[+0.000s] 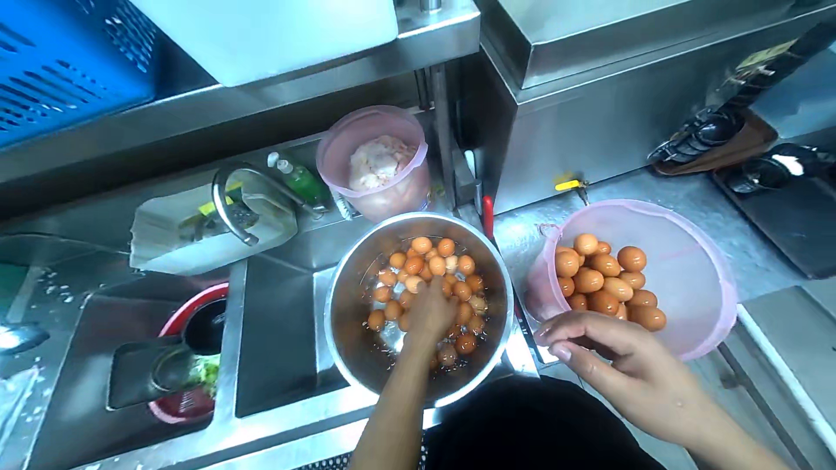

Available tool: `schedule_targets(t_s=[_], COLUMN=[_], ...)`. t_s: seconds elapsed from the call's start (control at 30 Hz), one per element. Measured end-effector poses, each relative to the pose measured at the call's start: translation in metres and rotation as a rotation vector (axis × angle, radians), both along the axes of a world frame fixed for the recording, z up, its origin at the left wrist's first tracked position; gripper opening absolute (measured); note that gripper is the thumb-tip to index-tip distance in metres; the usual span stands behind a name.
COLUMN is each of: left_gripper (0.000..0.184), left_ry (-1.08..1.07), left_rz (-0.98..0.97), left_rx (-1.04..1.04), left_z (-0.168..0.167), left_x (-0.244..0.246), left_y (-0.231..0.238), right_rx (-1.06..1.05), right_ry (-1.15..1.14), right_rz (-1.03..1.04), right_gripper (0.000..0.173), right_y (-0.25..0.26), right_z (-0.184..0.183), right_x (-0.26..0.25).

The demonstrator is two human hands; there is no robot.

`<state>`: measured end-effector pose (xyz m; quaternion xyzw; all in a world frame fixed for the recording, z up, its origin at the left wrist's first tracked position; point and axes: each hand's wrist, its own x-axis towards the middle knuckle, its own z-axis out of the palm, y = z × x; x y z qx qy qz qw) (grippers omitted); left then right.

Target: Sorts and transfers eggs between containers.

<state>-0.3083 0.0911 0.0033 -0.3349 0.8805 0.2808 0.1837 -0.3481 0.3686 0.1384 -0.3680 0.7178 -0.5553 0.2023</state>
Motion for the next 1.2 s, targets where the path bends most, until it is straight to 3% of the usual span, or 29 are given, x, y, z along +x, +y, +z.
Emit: schedule_targets(t_s=[0.2, 0.33, 0.87, 1.03, 1.2], left_gripper=[0.091, 0.098, 0.056, 0.061, 0.061], left_ry=[-0.09, -0.132, -0.007, 0.001, 0.084], left_rz=[-0.002, -0.064, 0.085, 0.023, 0.05], left_rx=[-0.063, -0.078, -0.122, -0.315, -0.26], left_z=[-0.022, -0.023, -0.033, -0.046, -0.052], left_x=[-0.015, -0.018, -0.015, -0.015, -0.013], left_y=[0.039, 0.046, 0.054, 0.063, 0.054], right_rx=[-0.03, -0.013, -0.018, -0.004, -0.007], right_ry=[-0.007, 0.01, -0.014, -0.006, -0.006], right_rz=[-0.057, -0.082, -0.055, -0.041, -0.04], right_gripper=[0.022, 0.021, 0.021, 0.021, 0.021], right_y=[0.021, 0.036, 0.049, 0.054, 0.059], right_z=[-0.009, -0.011, -0.022, -0.021, -0.025], right_x=[0.011, 0.015, 0.015, 0.01, 0.007])
